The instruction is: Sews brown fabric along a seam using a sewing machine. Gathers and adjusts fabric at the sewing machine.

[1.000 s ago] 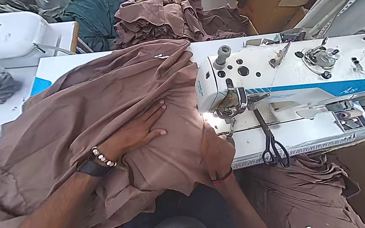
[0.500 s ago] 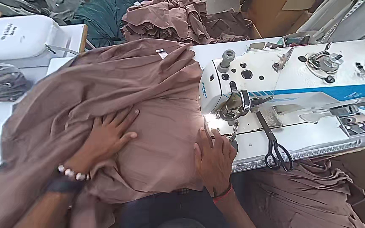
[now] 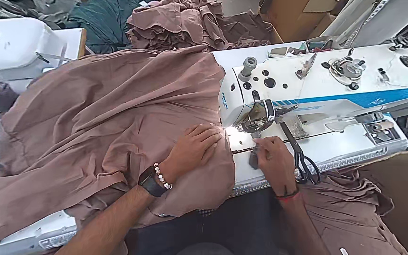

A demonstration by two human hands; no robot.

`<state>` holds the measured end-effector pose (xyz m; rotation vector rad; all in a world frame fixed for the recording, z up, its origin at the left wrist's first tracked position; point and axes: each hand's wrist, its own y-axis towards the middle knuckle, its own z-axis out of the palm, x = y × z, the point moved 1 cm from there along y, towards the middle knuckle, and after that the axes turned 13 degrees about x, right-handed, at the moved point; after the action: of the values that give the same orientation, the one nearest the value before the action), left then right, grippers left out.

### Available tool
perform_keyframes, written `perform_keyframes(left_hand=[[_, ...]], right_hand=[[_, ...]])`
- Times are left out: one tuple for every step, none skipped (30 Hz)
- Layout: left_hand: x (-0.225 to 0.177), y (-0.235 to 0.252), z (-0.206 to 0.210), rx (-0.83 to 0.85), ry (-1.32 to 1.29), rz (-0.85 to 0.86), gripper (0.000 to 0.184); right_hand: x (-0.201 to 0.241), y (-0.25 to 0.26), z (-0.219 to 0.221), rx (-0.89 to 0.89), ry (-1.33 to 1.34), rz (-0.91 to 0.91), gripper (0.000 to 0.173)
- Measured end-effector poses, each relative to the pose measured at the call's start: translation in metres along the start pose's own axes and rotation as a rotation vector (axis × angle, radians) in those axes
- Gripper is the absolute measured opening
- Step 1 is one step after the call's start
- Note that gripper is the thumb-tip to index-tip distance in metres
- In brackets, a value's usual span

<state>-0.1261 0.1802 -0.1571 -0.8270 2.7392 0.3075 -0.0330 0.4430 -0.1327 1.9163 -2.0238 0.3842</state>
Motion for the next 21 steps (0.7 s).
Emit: perform_keyframes(left_hand=[[0.002, 0.000, -0.001, 0.009, 0.005, -0.002, 0.038], [0.003, 0.001, -0.002, 0.018, 0.010, -0.002, 0.039], [0.004, 0.001, -0.002, 0.032, 0.012, 0.000, 0.041], [0.005, 0.001, -0.002, 0.042, 0.016, 0.005, 0.042], [0.008, 0.003, -0.003, 0.053, 0.023, 0.016, 0.043], [0.011, 0.004, -0.005, 0.068, 0.030, 0.028, 0.043], [0.013, 0.005, -0.006, 0.088, 0.038, 0.038, 0.043], [0.016, 0.005, -0.007, 0.107, 0.042, 0.050, 0.043], [0.020, 0.006, -0.009, 0.118, 0.046, 0.069, 0.043], [0.024, 0.007, -0.010, 0.122, 0.047, 0.095, 0.043], [0.027, 0.008, -0.011, 0.125, 0.048, 0.118, 0.043], [0.030, 0.009, -0.013, 0.128, 0.053, 0.137, 0.043], [0.032, 0.011, -0.015, 0.130, 0.064, 0.151, 0.043], [0.033, 0.013, -0.016, 0.126, 0.079, 0.158, 0.042], [0.031, 0.014, -0.016, 0.117, 0.092, 0.154, 0.042], [0.027, 0.014, -0.014, 0.107, 0.098, 0.136, 0.040], [0.020, 0.013, -0.013, 0.098, 0.100, 0.101, 0.040], [0.010, 0.012, -0.009, 0.089, 0.102, 0.048, 0.041], [0.000, 0.010, -0.005, 0.081, 0.095, -0.011, 0.044], [-0.010, 0.008, 0.000, 0.073, 0.097, -0.073, 0.048], [-0.017, 0.004, 0.004, 0.074, 0.101, -0.132, 0.052]], right_hand=[[0.006, 0.005, 0.006, 0.003, -0.001, -0.023, 0.027], [0.015, 0.009, 0.014, -0.020, -0.005, -0.039, 0.025], [0.025, 0.012, 0.024, -0.057, -0.016, -0.041, 0.024], [0.035, 0.014, 0.033, -0.111, -0.028, -0.043, 0.023], [0.043, 0.016, 0.039, -0.160, -0.043, -0.049, 0.022], [0.050, 0.016, 0.042, -0.191, -0.057, -0.068, 0.021], [0.054, 0.012, 0.043, -0.200, -0.061, -0.107, 0.021], [0.057, 0.007, 0.044, -0.198, -0.054, -0.161, 0.023], [0.059, 0.002, 0.044, -0.186, -0.050, -0.210, 0.026], [0.059, -0.003, 0.044, -0.161, -0.049, -0.245, 0.030], [0.060, -0.007, 0.045, -0.134, -0.058, -0.264, 0.034], [0.060, -0.011, 0.047, -0.119, -0.070, -0.268, 0.038], [0.060, -0.013, 0.049, -0.124, -0.092, -0.259, 0.039], [0.060, -0.015, 0.051, -0.146, -0.119, -0.238, 0.037], [0.062, -0.016, 0.053, -0.180, -0.154, -0.205, 0.034], [0.064, -0.017, 0.054, -0.218, -0.185, -0.170, 0.030], [0.065, -0.017, 0.054, -0.251, -0.194, -0.132, 0.028], [0.065, -0.017, 0.052, -0.268, -0.175, -0.089, 0.024], [0.063, -0.016, 0.051, -0.265, -0.139, -0.039, 0.023], [0.061, -0.013, 0.048, -0.236, -0.110, 0.017, 0.026], [0.061, -0.007, 0.045, -0.184, -0.083, 0.066, 0.035]])
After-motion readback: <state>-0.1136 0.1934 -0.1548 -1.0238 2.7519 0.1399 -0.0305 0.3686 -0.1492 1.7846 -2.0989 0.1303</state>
